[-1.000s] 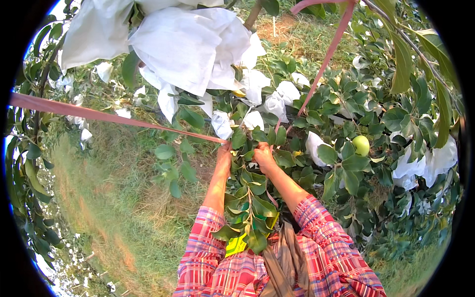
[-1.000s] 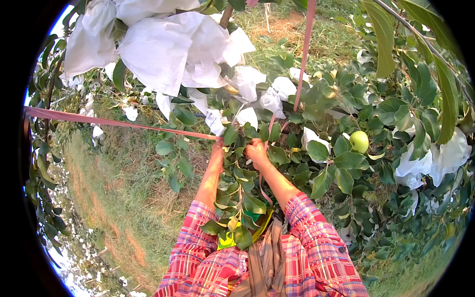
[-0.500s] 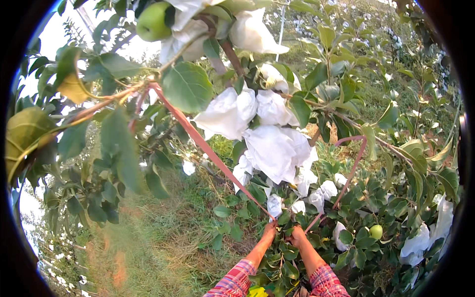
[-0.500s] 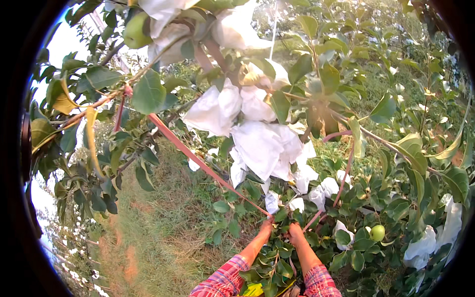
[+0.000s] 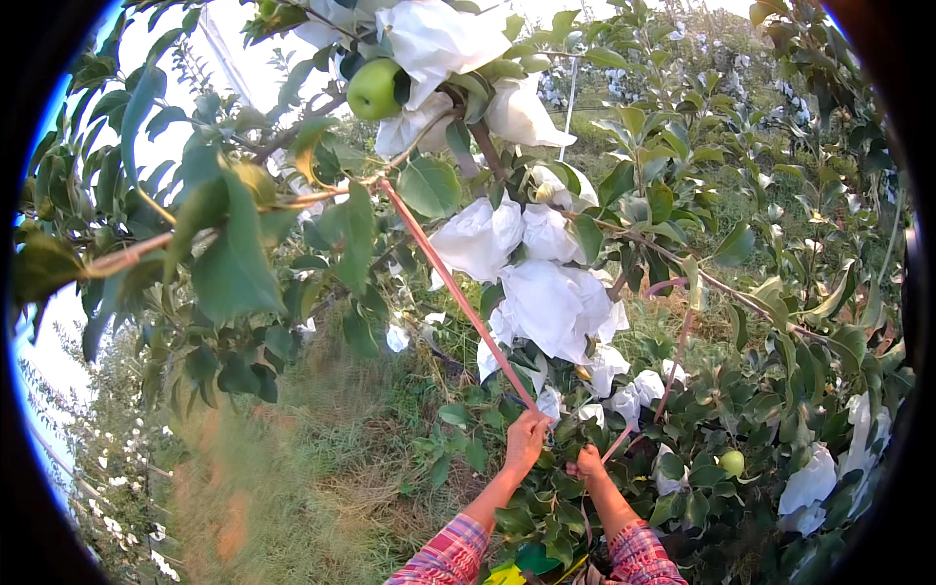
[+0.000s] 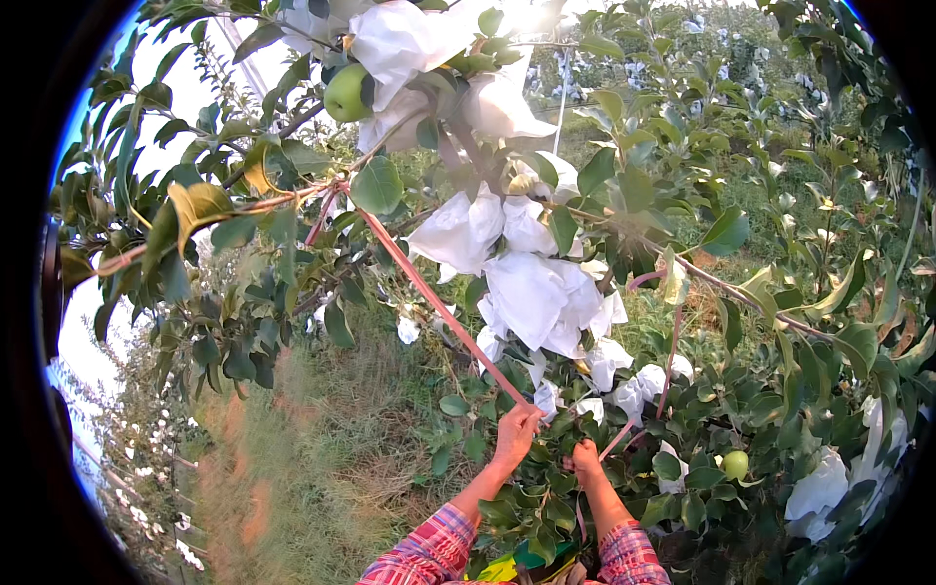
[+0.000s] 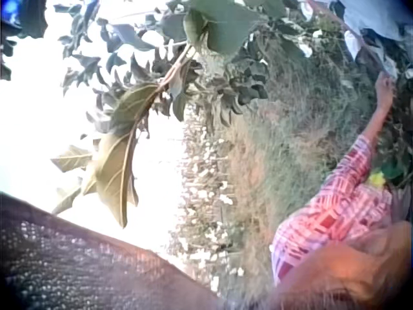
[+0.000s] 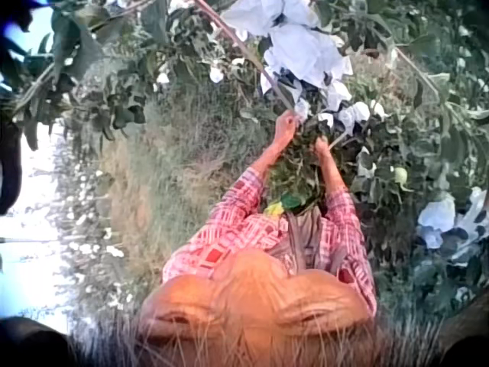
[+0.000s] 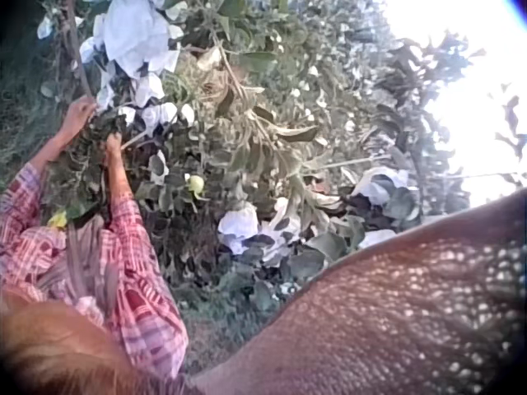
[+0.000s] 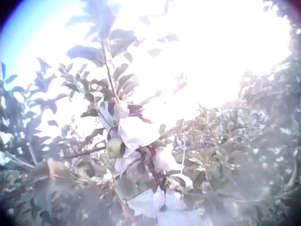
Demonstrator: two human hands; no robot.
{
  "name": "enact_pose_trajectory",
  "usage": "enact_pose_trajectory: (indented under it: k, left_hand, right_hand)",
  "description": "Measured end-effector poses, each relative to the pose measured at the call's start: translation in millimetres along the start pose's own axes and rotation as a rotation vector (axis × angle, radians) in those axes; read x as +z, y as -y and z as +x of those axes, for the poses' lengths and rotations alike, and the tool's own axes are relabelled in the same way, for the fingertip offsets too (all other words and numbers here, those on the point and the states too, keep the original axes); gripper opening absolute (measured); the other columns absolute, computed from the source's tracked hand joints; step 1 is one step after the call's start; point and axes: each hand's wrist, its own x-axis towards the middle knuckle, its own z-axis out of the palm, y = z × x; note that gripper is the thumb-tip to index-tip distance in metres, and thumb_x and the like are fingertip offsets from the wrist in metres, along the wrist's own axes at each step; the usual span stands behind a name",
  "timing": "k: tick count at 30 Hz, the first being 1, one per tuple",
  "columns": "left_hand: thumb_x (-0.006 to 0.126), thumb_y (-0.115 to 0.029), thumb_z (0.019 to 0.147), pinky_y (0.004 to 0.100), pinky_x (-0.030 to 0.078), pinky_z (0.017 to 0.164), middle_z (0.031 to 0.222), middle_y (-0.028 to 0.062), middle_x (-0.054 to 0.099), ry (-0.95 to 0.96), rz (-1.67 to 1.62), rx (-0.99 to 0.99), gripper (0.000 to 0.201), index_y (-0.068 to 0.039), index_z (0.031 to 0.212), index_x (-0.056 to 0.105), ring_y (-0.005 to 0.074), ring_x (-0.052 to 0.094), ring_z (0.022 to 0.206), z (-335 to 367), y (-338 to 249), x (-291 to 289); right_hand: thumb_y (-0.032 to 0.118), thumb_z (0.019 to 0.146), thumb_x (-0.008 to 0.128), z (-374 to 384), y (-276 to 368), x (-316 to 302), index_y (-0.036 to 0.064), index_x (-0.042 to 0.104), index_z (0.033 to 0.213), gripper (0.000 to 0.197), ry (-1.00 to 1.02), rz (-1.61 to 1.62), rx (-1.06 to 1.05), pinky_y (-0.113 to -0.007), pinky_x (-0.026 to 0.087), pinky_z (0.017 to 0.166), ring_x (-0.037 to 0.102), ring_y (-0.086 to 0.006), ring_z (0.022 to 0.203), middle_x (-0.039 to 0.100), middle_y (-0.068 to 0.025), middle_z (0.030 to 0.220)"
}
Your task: The person ties tree branches to a support wire using pink ribbons. They reach into the tree, wrap the ribbon around the branch and wire, and secure it with a knot. The person repeats this process for several branches throughout the orchard.
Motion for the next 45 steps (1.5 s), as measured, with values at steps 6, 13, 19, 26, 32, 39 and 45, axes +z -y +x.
enact_pose_trajectory:
  k: [6, 13, 19, 26, 32, 39, 45]
  left_hand:
    - [0.056, -0.018, 0.091, 0.0234, 0.048, 0.055, 0.081, 0.0055, 0.067, 0.099, -0.152, -0.196, 0.023, 0.002, 0.091, 0.067, 0.0111, 0.064, 0.07, 8.7, 49.4, 25.2]
    - [0.055, -0.022, 0.092, 0.0221, 0.046, 0.058, 0.087, 0.0045, 0.068, 0.157, -0.175, -0.295, 0.024, -0.001, 0.097, 0.067, 0.012, 0.066, 0.075, 20.3, 37.1, 20.2]
    - [0.057, -0.019, 0.092, 0.022, 0.047, 0.06, 0.097, 0.0034, 0.065, 0.164, -0.325, -0.369, 0.021, -0.002, 0.101, 0.064, 0.012, 0.065, 0.083, 3.0, 33.8, 25.2]
    - [0.052, -0.006, 0.09, 0.0239, 0.048, 0.06, 0.089, 0.0003, 0.061, -0.04, -0.49, -0.441, 0.015, -0.002, 0.1, 0.064, 0.0119, 0.061, 0.076, -14.9, 43.4, 41.1]
    - [0.043, 0.009, 0.084, 0.0239, 0.047, 0.078, 0.105, 0.0066, 0.064, 0.27, -0.097, -0.332, 0.035, 0.002, 0.114, 0.059, 0.0098, 0.06, 0.084, -13.2, 75.2, 40.4]
    - [0.043, 0.01, 0.084, 0.025, 0.044, 0.091, 0.119, 0.0074, 0.059, 0.358, -0.526, -0.425, 0.047, 0.0, 0.13, 0.048, 0.0143, 0.058, 0.103, -6.9, 63.0, 28.6]
    - [0.056, 0.005, 0.083, 0.0233, 0.048, 0.072, 0.117, 0.0073, 0.059, 0.347, -0.524, -0.412, 0.051, 0.0, 0.132, 0.043, 0.0089, 0.057, 0.076, -10.8, 59.8, 30.9]
  right_hand:
    - [0.012, 0.088, 0.047, -71.2, 77.5, 43.5, 0.0083, 0.047, 0.075, 0.014, 0.076, -0.192, -0.207, -0.023, 0.028, 0.038, 0.038, -0.0079, 0.042, 0.044, 0.0008, 0.058]
    - [0.011, 0.085, 0.051, -68.5, 89.7, 48.1, 0.0056, 0.052, 0.072, 0.014, 0.121, -0.453, -0.267, -0.021, 0.032, 0.043, 0.044, -0.0065, 0.048, 0.047, 0.002, 0.059]
    - [0.01, 0.087, 0.05, -81.3, 68.5, 34.8, 0.0019, 0.052, 0.075, 0.014, 0.108, -0.619, -0.342, -0.024, 0.039, 0.048, 0.051, -0.0095, 0.052, 0.05, -0.0006, 0.062]
    - [0.001, 0.076, 0.055, -69.6, 46.6, 33.1, 0.0002, 0.054, 0.077, 0.001, -0.046, -0.931, -0.968, -0.032, 0.044, 0.056, 0.054, -0.0235, 0.062, 0.048, -0.0114, 0.084]
    - [0.0, 0.072, 0.057, -75.0, 47.0, 38.2, 0.0006, 0.055, 0.075, 0.004, -0.041, -0.992, -0.956, -0.035, 0.042, 0.06, 0.051, -0.0291, 0.063, 0.048, -0.0134, 0.086]
    - [0.006, 0.08, 0.055, -66.6, 72.3, 53.5, -0.0008, 0.058, 0.075, 0.009, 0.061, -0.569, -0.665, -0.029, 0.046, 0.063, 0.059, -0.0175, 0.072, 0.061, -0.0097, 0.097]
    - [0.009, 0.085, 0.055, -58.8, 76.6, 50.3, 0.0023, 0.062, 0.084, 0.01, 0.12, 0.094, -0.204, -0.027, 0.05, 0.064, 0.064, -0.0148, 0.081, 0.06, -0.0113, 0.116]
